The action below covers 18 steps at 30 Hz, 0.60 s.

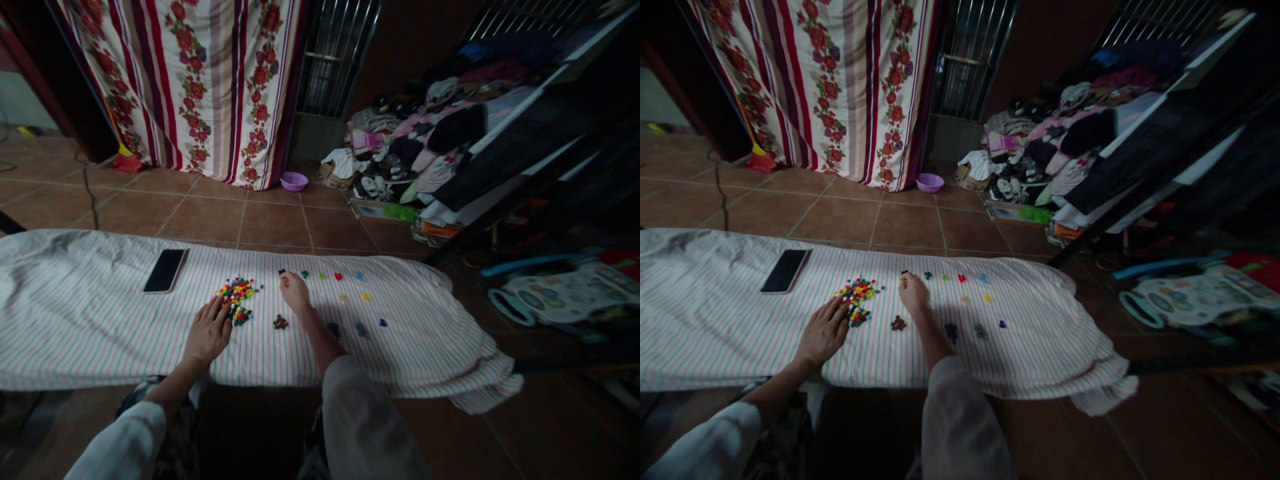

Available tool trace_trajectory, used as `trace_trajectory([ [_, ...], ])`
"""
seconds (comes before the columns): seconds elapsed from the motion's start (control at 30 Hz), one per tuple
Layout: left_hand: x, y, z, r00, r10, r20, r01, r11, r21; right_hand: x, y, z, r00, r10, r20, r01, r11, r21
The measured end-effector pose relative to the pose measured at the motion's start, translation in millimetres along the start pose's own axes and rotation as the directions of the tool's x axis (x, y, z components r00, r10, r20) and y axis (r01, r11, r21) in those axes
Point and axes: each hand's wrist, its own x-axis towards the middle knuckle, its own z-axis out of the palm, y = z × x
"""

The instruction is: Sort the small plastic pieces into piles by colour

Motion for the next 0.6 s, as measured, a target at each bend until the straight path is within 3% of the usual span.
trace_trajectory([
  [0.27, -1, -1, 2.8, 1.000, -0.015, -0.006, 0.014, 1.000, -0.017, 19, 67, -26, 0.979, 0.171, -0.109, -0.164, 0.984, 0.067],
  [0.6, 0, -2, 2.9, 1.000, 0.014, -0.006, -0.013, 1.000, 0.019, 19, 112, -38, 0.952, 0.263, -0.158, -0.206, 0.930, 0.305],
])
